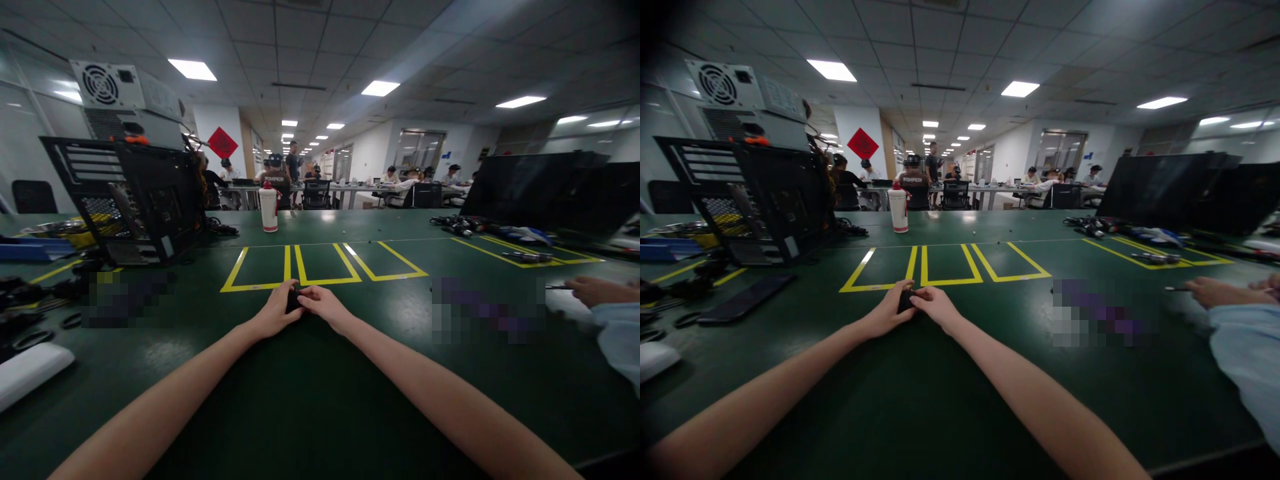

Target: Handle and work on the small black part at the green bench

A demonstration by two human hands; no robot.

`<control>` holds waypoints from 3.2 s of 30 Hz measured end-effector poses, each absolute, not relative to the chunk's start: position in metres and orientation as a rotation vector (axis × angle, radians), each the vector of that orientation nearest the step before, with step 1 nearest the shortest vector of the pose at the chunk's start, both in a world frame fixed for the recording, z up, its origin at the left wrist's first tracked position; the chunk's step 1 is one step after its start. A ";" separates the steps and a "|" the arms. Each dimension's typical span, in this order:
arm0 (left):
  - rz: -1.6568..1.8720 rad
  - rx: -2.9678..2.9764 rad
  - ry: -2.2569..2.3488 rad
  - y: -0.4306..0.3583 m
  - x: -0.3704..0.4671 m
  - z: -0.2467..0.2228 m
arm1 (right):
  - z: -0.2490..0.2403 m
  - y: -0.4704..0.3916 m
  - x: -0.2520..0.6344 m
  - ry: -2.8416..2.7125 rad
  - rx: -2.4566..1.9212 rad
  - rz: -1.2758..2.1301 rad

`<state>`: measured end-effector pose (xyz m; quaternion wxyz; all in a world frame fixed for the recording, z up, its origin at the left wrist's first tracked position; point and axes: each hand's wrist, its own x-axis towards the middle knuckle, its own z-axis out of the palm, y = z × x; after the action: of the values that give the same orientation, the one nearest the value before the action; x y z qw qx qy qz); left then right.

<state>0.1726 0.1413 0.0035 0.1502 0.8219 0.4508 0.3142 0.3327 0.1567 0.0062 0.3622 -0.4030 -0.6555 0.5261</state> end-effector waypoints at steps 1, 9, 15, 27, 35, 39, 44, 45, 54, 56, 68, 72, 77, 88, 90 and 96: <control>0.877 2.357 1.309 0.142 0.172 0.004 | 0.005 0.159 0.332 -1.664 -1.042 1.394; 0.788 2.268 1.169 0.147 0.167 0.004 | -0.001 0.166 0.333 -1.559 -1.004 1.486; 0.954 2.478 1.139 0.155 0.168 -0.001 | -0.002 0.164 0.332 -1.501 -0.814 1.426; 0.873 2.653 1.234 0.140 0.168 0.005 | -0.007 0.164 0.330 -1.460 -0.780 1.398; 0.849 2.630 1.230 0.137 0.169 0.007 | -0.005 0.161 0.333 -1.525 -0.745 1.381; 0.850 2.621 1.240 0.137 0.169 0.007 | -0.003 0.156 0.333 -1.545 -0.709 1.364; 0.852 2.646 1.229 0.138 0.168 0.006 | -0.002 0.156 0.330 -1.528 -0.781 1.343; 0.857 2.649 1.230 0.138 0.168 0.006 | -0.002 0.156 0.329 -1.517 -0.799 1.337; 0.851 2.642 1.251 0.139 0.168 0.004 | -0.009 0.164 0.329 -1.520 -0.835 1.368; 0.853 2.652 1.246 0.139 0.168 0.004 | -0.009 0.164 0.330 -1.532 -0.802 1.379; 0.870 2.652 1.245 0.137 0.168 0.006 | -0.005 0.160 0.328 -1.498 -0.838 1.365; 0.864 2.647 1.248 0.137 0.168 0.006 | -0.009 0.165 0.329 -1.501 -0.835 1.430; 0.879 2.659 1.259 0.140 0.168 0.003 | -0.009 0.164 0.331 -1.485 -0.704 1.475; 0.865 2.650 1.244 0.140 0.167 0.004 | -0.007 0.163 0.326 -1.435 -0.839 1.452; 0.858 2.646 1.245 0.139 0.167 0.005 | -0.008 0.165 0.328 -1.449 -0.819 1.474; 0.865 2.639 1.244 0.139 0.167 0.005 | -0.003 0.160 0.331 -1.476 -0.729 1.505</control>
<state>0.1672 0.1393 0.0051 0.0494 0.8661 0.4083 0.2839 0.3313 0.1602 -0.0029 0.4399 -0.2936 -0.5944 0.6058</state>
